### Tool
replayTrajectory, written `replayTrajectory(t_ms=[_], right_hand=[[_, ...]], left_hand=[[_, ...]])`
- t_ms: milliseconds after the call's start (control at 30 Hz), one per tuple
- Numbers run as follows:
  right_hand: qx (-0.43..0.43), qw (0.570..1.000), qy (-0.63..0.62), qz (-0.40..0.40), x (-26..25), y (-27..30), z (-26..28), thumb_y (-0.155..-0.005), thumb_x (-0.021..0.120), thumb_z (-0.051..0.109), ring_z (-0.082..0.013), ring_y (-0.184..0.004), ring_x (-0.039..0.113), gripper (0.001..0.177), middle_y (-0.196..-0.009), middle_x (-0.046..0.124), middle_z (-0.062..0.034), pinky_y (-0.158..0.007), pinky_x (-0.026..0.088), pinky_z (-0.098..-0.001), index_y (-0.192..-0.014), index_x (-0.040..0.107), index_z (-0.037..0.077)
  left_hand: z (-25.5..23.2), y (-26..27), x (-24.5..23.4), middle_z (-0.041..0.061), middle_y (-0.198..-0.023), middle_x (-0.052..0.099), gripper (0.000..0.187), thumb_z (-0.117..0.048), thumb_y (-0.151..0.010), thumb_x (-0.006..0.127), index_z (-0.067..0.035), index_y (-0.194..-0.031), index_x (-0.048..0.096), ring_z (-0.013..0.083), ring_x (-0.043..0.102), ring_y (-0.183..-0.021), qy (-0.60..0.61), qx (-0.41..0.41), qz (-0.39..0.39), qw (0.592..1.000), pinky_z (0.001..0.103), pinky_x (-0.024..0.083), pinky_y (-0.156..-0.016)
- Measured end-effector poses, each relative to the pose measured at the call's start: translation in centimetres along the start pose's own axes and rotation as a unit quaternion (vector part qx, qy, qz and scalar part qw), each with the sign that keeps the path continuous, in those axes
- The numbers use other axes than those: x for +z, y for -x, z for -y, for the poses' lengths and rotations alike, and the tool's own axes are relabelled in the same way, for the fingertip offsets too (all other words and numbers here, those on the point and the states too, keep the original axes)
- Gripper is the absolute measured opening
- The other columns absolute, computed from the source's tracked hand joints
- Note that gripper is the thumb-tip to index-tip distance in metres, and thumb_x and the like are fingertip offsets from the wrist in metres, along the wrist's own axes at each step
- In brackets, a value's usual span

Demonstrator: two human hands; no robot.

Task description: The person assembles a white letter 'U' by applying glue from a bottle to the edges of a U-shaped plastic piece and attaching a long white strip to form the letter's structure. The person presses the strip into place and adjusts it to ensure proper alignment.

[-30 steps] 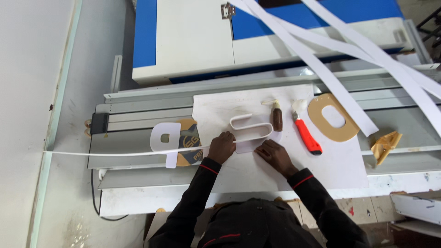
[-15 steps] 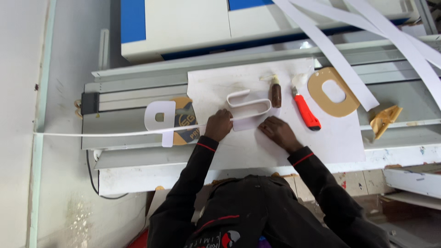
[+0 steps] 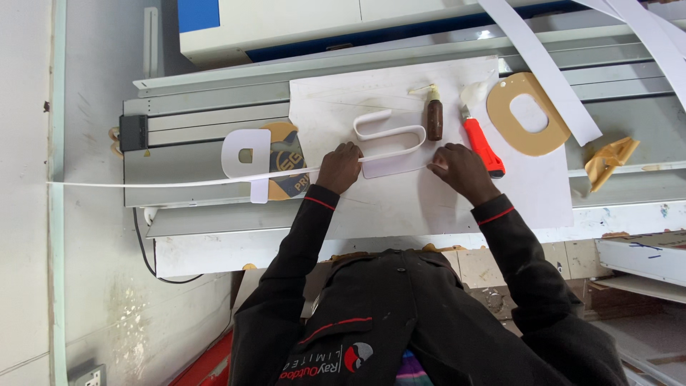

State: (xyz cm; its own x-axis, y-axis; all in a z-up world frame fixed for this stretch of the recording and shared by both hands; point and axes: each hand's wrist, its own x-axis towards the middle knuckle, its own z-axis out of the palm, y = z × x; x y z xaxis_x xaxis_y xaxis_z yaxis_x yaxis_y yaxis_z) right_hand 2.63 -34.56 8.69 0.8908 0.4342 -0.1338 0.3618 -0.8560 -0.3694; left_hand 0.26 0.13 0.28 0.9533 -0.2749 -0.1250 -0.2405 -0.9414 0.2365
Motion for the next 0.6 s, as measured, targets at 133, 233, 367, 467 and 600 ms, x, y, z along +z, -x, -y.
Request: replayTrajectory(t_ms=[133,233,367,467,600], right_hand=[[0.056,0.995,-0.029,-0.073,3.4,0.1,-3.0,-0.108,0.085,0.031,-0.0379,-0.104,0.078,0.033,-0.109,0.072,-0.0138,-0.085,0.065,-0.0499,-0.129,0.075,0.009],[0.082,0.986,-0.123,-0.071,2.9,0.0,-2.8,-0.110,0.082,0.024,-0.0426,-0.112,0.076,0.041,-0.120,0.072,-0.0201,-0.091,0.063,-0.0544,-0.146,0.073,0.007],[0.142,0.965,-0.190,-0.110,0.5,-1.6,-1.4,-0.113,0.079,0.062,-0.0383,-0.104,0.078,0.065,-0.108,0.077,-0.0184,-0.088,0.063,-0.0530,-0.144,0.073,0.006],[0.175,0.960,-0.176,-0.129,1.9,-4.4,-2.6,-0.110,0.078,0.069,-0.0379,-0.098,0.080,0.069,-0.100,0.079,-0.0156,-0.085,0.064,-0.0543,-0.138,0.072,0.007],[0.220,0.945,-0.102,-0.218,2.1,-7.2,-2.9,-0.110,0.073,0.050,-0.0444,-0.093,0.081,0.045,-0.095,0.079,-0.0146,-0.085,0.063,-0.0667,-0.135,0.066,0.014]], left_hand=[[0.1,-0.7,0.0,0.003,-0.111,0.066,0.020,-0.029,-0.110,0.068,-0.015,-0.123,0.069,0.0244,0.073,-0.110,0.013,0.007,0.013,1.000,0.042,0.064,-0.089],[0.0,0.2,0.2,0.002,-0.110,0.065,0.019,-0.028,-0.106,0.072,-0.016,-0.121,0.068,0.0231,0.072,-0.110,-0.028,0.012,-0.003,1.000,0.041,0.063,-0.089],[-0.7,0.6,-1.9,0.005,-0.114,0.062,0.029,-0.037,-0.105,0.074,-0.015,-0.122,0.065,0.0267,0.070,-0.114,0.014,0.024,0.027,0.999,0.044,0.062,-0.093],[-1.5,1.0,-3.7,0.007,-0.116,0.062,0.042,-0.042,-0.097,0.081,-0.014,-0.124,0.065,0.0305,0.069,-0.117,0.044,0.027,0.048,0.997,0.048,0.061,-0.095],[-1.4,1.1,-3.4,0.006,-0.117,0.063,0.060,-0.054,-0.086,0.090,-0.015,-0.124,0.065,0.0301,0.068,-0.117,0.044,0.020,0.030,0.998,0.047,0.061,-0.096]])
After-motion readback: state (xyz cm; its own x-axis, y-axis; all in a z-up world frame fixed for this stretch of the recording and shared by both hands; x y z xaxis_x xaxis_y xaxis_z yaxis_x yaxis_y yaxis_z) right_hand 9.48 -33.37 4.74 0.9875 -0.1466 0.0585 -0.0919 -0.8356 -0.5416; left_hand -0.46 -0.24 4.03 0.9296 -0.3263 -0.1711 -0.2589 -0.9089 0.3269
